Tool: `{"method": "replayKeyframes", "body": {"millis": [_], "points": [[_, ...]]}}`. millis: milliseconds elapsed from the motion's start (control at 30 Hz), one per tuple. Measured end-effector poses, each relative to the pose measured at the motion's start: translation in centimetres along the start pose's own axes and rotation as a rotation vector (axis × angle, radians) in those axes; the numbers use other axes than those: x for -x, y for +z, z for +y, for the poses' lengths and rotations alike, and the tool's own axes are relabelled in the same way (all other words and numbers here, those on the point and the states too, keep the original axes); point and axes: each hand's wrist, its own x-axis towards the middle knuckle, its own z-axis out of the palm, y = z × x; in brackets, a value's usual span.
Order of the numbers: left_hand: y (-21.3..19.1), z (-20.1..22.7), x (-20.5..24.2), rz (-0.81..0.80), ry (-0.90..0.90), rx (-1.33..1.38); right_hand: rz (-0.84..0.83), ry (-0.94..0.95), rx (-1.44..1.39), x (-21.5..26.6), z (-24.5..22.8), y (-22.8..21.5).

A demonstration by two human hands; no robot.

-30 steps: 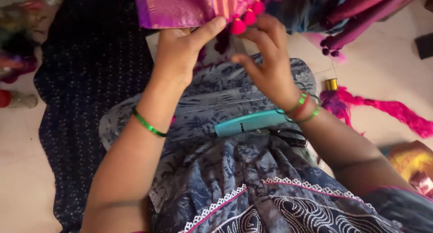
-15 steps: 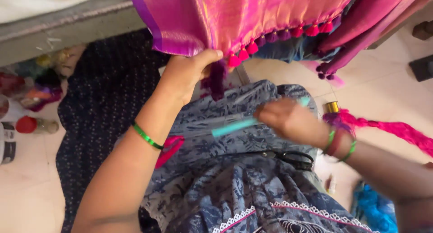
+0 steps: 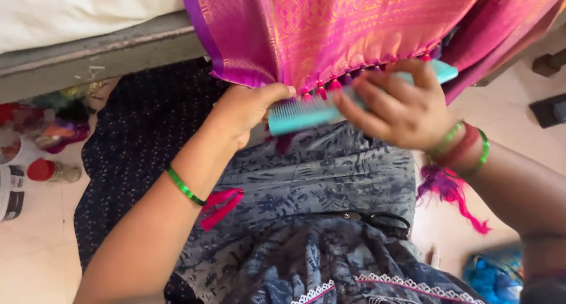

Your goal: Attach decorative tassels and fringes to the border of a saree using thread and needle.

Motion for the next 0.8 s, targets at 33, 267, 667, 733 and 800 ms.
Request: {"method": "replayKeyframes", "body": {"millis": [33, 267, 667, 733, 800], "points": [[0.0, 0.1, -0.2, 0.046, 0.051, -0.049, -0.002, 0.039, 0.033, 0.8, -0.1, 1.1], [0.3, 0.2, 0.1, 0.100, 0.075, -0.053, 0.031, -0.079, -0.131, 2.4, -2.2, 1.7], [3.6, -10.7, -0.5, 0.240, 0.609, 0.042, -0.033, 1.149, -1.199, 3.1, -11.5, 5.6], [3.8, -11.3, -0.6, 0.230, 0.604, 0.082, 0.123, 1.288, -1.559, 1.0, -9.3, 7.7], [3.6, -11.7, -0.8, 0.232, 0.607, 0.121, 0.294, 1.385, -1.931, -0.9, -7.6, 9.5]]}}
